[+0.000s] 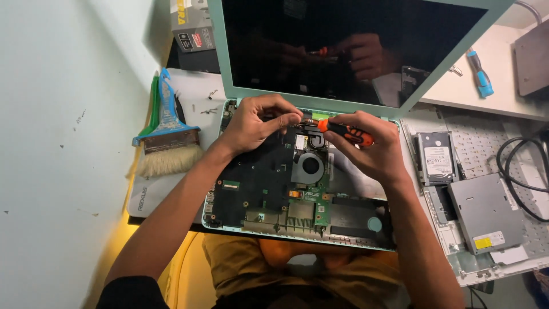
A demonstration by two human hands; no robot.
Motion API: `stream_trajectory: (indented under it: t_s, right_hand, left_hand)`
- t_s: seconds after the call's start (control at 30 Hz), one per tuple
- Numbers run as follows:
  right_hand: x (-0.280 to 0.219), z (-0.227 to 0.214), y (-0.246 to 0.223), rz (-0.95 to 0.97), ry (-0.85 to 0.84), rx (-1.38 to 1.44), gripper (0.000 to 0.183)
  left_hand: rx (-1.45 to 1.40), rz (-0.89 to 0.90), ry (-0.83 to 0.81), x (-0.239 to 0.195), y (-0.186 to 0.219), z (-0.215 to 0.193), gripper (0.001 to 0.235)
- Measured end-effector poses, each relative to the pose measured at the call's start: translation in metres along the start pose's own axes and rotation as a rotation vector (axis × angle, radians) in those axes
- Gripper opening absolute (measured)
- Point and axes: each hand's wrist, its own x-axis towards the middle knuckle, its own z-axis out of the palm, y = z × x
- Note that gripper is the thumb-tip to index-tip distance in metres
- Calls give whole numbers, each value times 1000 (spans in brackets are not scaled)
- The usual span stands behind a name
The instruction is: The person installs a cooling fan into a disassembled laptop, secures it with screws using a screwdriver, and reconnects a small internal cable. The work is performed while sitting cross-legged on the floor with the laptop on their lap.
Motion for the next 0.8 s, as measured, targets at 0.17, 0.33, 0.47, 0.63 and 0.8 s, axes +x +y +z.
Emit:
stream_trajectory:
  t_s: [0.17, 0.33, 0.47, 0.63, 0.8]
  right_hand:
    - [-2, -7, 5, -9, 13, -12, 24]
    - [-6, -6, 11, 5, -11, -27, 25]
    - [-7, -4, 12, 2, -25, -54, 26]
    - [-8, -6, 14, 3, -36, -97, 27]
    - [-7, -9, 11, 33, -49, -92, 28]
  left_hand:
    - [155, 132, 10, 3, 6, -5, 7]
    - [347, 213, -75, -1, 12, -1, 11]
    - [420, 243, -86, 0, 9, -4, 11]
    - [477, 270, -101, 0, 11, -4, 8]
    - [506, 276, -123, 0, 12, -4, 10]
